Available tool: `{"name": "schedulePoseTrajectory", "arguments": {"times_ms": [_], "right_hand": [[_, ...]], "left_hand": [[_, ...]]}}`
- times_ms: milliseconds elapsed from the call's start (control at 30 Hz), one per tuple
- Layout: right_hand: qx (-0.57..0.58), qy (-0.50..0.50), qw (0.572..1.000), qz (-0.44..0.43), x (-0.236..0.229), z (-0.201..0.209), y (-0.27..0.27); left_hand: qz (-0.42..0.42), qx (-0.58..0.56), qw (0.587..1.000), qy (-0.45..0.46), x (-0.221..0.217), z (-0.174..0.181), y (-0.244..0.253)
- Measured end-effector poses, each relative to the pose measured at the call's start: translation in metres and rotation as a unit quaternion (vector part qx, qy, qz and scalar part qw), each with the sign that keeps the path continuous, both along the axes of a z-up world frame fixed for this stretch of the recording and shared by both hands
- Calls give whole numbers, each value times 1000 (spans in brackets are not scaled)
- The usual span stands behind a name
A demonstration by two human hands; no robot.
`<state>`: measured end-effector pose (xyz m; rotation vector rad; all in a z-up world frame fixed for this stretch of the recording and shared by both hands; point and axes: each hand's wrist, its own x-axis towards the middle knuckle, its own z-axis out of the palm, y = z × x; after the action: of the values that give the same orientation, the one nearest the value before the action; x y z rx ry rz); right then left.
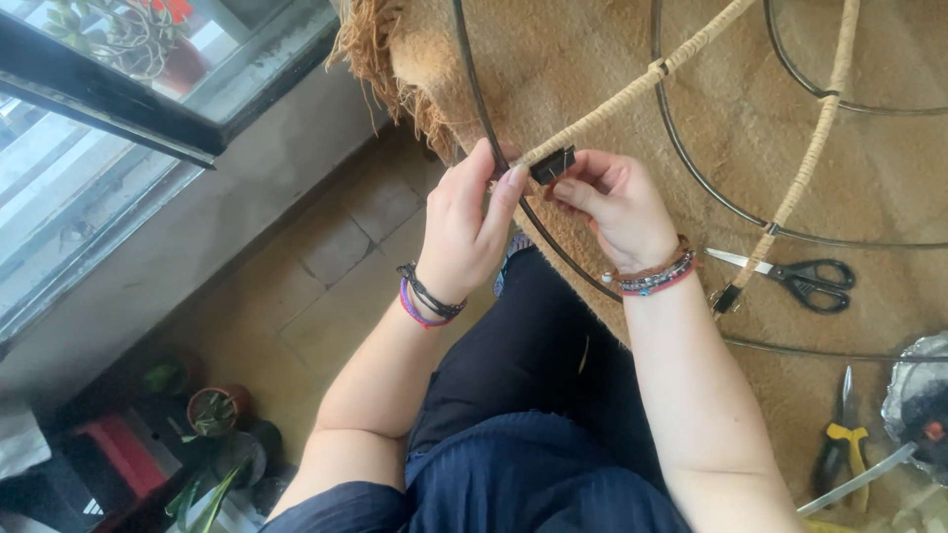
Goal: Weaving and securing rope onto a metal furniture frame using a hot glue gun and clips.
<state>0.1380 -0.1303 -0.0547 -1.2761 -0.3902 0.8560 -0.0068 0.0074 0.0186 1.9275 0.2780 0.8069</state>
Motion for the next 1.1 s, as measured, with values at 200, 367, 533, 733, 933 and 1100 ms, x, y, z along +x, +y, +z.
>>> {"name": "schedulePoseTrajectory", "arguments": {"times_ms": [200,367,533,733,933,1100], "right_hand": [[-24,-58,998,13,2,20,-2],[-31,-67,997,11,-5,39,0],[-41,-75,996,12,-7,48,0],[-30,-70,997,25,-7,47,1],[-14,-43,999,28,-9,47,1],[-10,-72,997,35,-12,56,1]], "left_hand": [[-1,-8,1000,-1,0,-2,0],[-3,-16,1000,0,2,-1,-2],[-3,-21,1000,-1,2,-2,-2],[-3,-18,1000,-1,2,-2,-2],[-5,-14,1000,-1,2,0,-1],[2,-9,1000,6,0,-3,-1]]}}
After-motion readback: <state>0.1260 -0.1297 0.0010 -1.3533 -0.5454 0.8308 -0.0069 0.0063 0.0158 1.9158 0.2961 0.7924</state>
